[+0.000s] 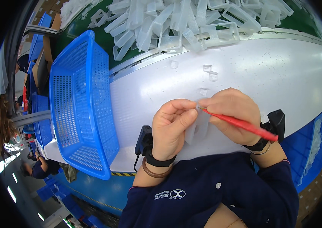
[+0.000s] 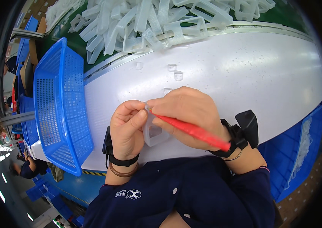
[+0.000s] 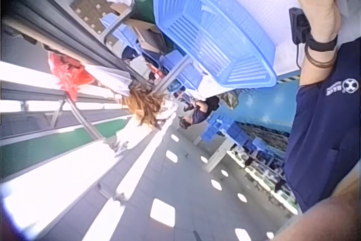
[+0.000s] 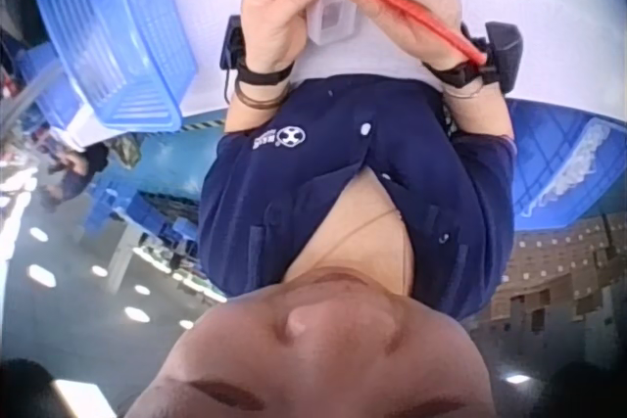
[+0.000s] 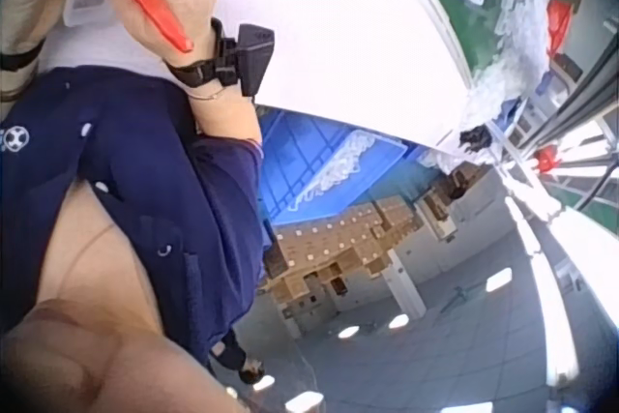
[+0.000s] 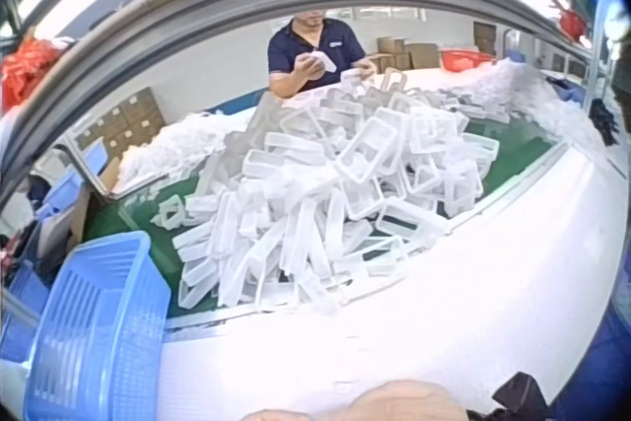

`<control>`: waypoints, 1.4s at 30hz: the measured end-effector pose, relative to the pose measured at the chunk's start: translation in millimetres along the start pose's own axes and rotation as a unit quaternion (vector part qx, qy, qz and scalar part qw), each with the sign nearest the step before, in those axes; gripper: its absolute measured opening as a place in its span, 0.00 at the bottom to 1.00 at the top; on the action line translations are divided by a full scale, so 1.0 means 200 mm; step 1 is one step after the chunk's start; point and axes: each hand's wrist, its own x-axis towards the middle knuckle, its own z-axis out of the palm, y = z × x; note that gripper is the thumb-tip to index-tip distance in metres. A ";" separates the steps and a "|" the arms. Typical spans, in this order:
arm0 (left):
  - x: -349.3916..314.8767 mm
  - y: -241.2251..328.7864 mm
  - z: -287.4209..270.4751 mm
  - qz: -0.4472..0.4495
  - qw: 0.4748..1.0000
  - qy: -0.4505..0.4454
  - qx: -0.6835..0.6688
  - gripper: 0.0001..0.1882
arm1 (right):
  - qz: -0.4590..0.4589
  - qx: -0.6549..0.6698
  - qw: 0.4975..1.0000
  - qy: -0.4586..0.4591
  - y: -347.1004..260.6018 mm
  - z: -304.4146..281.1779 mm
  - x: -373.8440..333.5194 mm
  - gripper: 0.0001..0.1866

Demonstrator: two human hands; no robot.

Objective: Sorting white plastic components and removing excess material using a deburring tool at a manufacturing workstation.

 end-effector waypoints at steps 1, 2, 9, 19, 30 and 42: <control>0.00 0.00 0.01 0.012 1.000 0.008 0.008 0.09 | -0.041 -0.052 0.998 0.008 0.00 0.01 0.00 0.12; 0.00 0.00 0.01 0.023 0.999 0.017 0.016 0.09 | -0.041 -0.052 0.998 0.009 0.01 0.02 -0.01 0.12; 0.00 -0.01 0.03 0.044 0.998 0.013 0.047 0.11 | -0.147 -0.152 0.976 0.051 0.04 0.06 -0.04 0.14; -0.01 0.03 -0.01 -0.035 0.998 0.012 -0.055 0.12 | 0.205 0.160 0.956 0.133 0.01 -0.04 -0.02 0.05; 0.04 0.17 -0.05 0.057 0.969 -0.025 -0.238 0.15 | 0.369 0.501 0.771 -0.134 0.03 -0.04 -0.02 0.08; -0.04 0.26 0.04 0.129 0.987 0.066 -0.062 0.19 | 0.250 0.702 0.664 -0.055 0.05 0.02 -0.05 0.10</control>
